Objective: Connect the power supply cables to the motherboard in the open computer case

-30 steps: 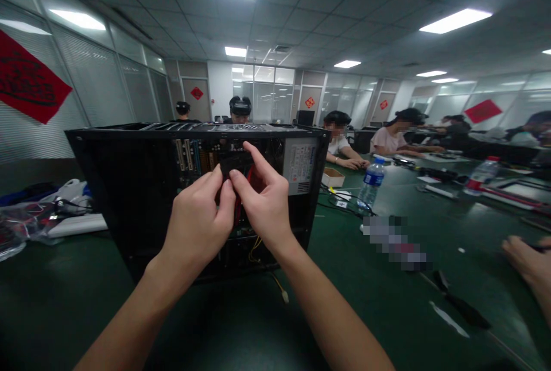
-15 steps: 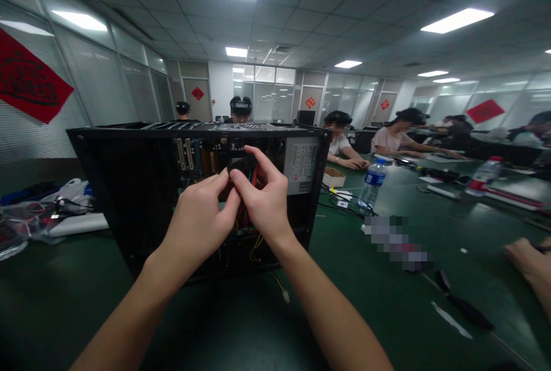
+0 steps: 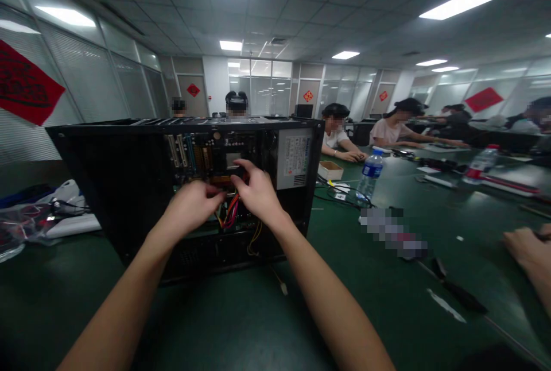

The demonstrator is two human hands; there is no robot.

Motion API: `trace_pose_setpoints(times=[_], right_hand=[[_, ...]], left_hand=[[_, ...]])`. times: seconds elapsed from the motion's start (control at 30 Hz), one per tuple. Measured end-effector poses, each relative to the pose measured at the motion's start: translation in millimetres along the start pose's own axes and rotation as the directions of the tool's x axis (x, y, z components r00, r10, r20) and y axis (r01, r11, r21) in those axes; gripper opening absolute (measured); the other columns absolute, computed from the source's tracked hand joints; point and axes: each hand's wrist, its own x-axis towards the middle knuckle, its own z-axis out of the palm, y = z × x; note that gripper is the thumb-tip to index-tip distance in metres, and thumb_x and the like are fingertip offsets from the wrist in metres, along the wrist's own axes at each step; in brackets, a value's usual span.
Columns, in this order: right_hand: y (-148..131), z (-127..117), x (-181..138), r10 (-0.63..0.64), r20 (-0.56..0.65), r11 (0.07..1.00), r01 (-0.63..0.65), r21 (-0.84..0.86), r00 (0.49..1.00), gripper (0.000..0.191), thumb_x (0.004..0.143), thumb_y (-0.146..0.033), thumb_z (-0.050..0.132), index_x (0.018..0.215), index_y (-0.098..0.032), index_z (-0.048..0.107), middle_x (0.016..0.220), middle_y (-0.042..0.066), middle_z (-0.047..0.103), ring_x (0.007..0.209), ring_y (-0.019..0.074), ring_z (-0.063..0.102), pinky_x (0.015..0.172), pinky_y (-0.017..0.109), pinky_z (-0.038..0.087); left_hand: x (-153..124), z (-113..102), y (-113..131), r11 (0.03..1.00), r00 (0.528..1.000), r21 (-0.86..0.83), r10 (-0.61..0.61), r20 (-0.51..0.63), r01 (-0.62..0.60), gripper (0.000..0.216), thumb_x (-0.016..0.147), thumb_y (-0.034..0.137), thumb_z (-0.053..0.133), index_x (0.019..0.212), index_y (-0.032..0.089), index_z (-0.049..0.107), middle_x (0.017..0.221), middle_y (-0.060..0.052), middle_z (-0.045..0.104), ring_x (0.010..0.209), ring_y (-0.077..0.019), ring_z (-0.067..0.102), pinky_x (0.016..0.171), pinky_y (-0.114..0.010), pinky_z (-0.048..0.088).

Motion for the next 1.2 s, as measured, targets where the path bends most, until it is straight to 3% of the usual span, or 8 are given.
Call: trace_pose_setpoints(times=[0.17,0.37,0.67,1.2], right_hand=[[33,18,0,0.145,0.016,0.957,-0.137,-0.256,0.989,0.040,0.089,-0.022,0.064,0.128,-0.017,0.062,0.088,0.003,0.070,0.077,0.0180,0.063,0.075,0.030,0.048],[62,25,2,0.255,0.000,0.926,-0.244,-0.289,0.967,0.024,0.088,-0.022,0.065,0.111,-0.019,0.063,0.085,0.000,0.068,0.077,0.0154,0.063,0.070,0.025,0.043],[61,26,1,0.254,0.025,0.925,-0.236,-0.297,0.967,0.023,0.086,-0.023,0.068,0.108,-0.021,0.064,0.081,-0.001,0.067,0.074,0.0151,0.062,0.067,0.025,0.040],[58,27,1,0.250,0.030,0.933,-0.233,-0.273,0.968,0.021,0.087,-0.023,0.067,0.107,-0.020,0.065,0.085,-0.001,0.069,0.074,0.0143,0.061,0.066,0.024,0.039]], left_hand=[[15,26,-15,0.987,0.993,0.152,-0.073,0.091,0.058,0.032,0.090,0.036,0.052,0.087,0.020,0.080,0.090,-0.014,0.078,0.089,-0.0312,0.072,0.072,-0.036,0.051],[20,43,-23,0.977,0.995,0.203,-0.086,0.058,0.073,0.035,0.093,0.037,0.051,0.095,0.018,0.080,0.105,-0.018,0.077,0.102,-0.0355,0.071,0.082,-0.042,0.054],[24,58,-23,0.976,0.994,0.203,-0.090,0.064,0.076,0.034,0.093,0.037,0.050,0.096,0.021,0.080,0.103,-0.015,0.078,0.100,-0.0318,0.072,0.082,-0.038,0.055],[20,53,-27,0.952,0.997,0.295,-0.079,-0.022,0.082,0.036,0.093,0.036,0.049,0.098,0.015,0.078,0.107,-0.019,0.076,0.104,-0.0352,0.071,0.084,-0.041,0.055]])
